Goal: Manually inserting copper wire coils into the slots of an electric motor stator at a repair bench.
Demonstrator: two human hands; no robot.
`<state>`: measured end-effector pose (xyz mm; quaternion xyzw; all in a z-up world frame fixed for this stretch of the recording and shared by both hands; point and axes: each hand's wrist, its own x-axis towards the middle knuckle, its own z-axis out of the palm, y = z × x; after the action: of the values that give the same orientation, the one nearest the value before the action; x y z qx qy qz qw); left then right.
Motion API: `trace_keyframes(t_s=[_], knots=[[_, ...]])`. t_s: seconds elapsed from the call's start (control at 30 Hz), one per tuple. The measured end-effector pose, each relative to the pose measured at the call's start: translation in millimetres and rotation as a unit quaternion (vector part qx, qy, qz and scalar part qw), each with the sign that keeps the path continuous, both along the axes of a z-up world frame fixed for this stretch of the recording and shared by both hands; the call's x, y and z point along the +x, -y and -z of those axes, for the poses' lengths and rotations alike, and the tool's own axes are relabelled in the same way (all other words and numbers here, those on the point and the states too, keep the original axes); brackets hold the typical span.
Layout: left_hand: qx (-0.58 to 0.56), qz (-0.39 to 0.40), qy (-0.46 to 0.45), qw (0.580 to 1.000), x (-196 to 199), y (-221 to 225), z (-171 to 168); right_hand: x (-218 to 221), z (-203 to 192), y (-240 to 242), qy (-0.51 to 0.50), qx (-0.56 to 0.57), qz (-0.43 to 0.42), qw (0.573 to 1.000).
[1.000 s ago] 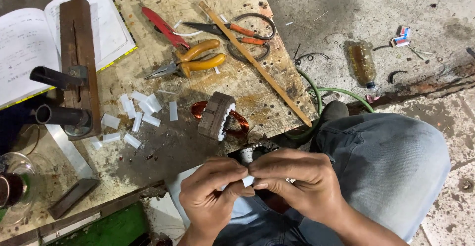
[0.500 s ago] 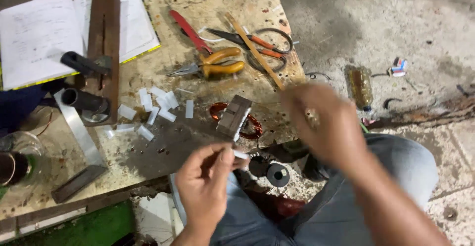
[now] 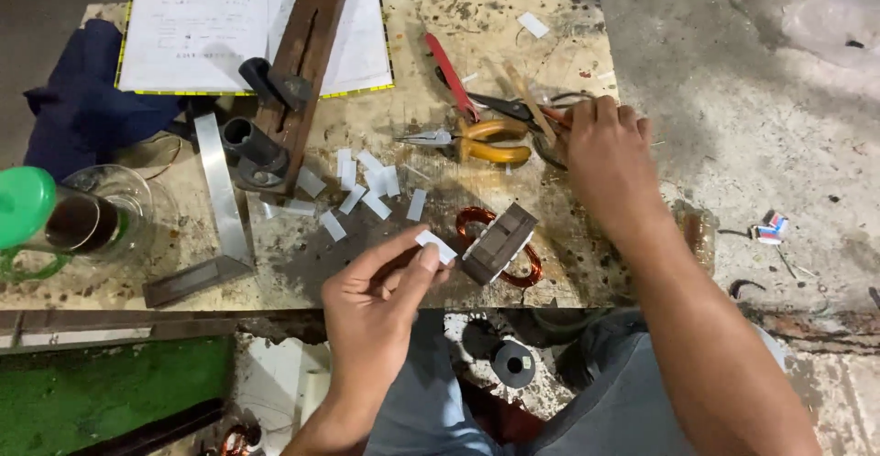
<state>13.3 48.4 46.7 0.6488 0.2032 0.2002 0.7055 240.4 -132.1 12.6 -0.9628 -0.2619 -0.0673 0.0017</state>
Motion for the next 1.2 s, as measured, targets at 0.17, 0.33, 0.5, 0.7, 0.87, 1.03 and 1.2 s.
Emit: trace_keyframes(t_s=[0.17,0.33,0.5,0.7,0.87,1.03,1.2], knots=[[0.034,-0.022,-0.019,0.999,5.8,-12.2,-3.7,12.5,6.6,-13.3,0.174,-0.061,0.012,0.983],[0.052,-0.054,-0.017,0.997,10.0,-28.8,-4.0,19.6,6.7,-15.4,0.284,-0.062,0.029,0.956],[-0.024,-0.138,-0.024,0.990,14.0,-38.4,-1.0,35.3,9.2,-14.6,0.355,0.096,0.011,0.930],[-0.029,-0.077,0.020,0.996,17.9,-32.3,-0.7,4.3,-40.8,-17.7,0.068,0.394,-0.032,0.916],[-0.031,-0.052,0.049,0.997,34.7,-25.5,-5.9,-23.6,-52.7,5.6,-0.031,0.432,-0.023,0.901],[0.029,-0.048,0.048,0.997,39.2,-25.6,-11.2,-21.3,-42.0,27.2,-0.051,0.445,0.004,0.894],[-0.042,-0.036,0.045,0.997,42.2,-17.5,-15.6,-6.7,-33.1,38.5,-0.039,0.313,0.006,0.949]])
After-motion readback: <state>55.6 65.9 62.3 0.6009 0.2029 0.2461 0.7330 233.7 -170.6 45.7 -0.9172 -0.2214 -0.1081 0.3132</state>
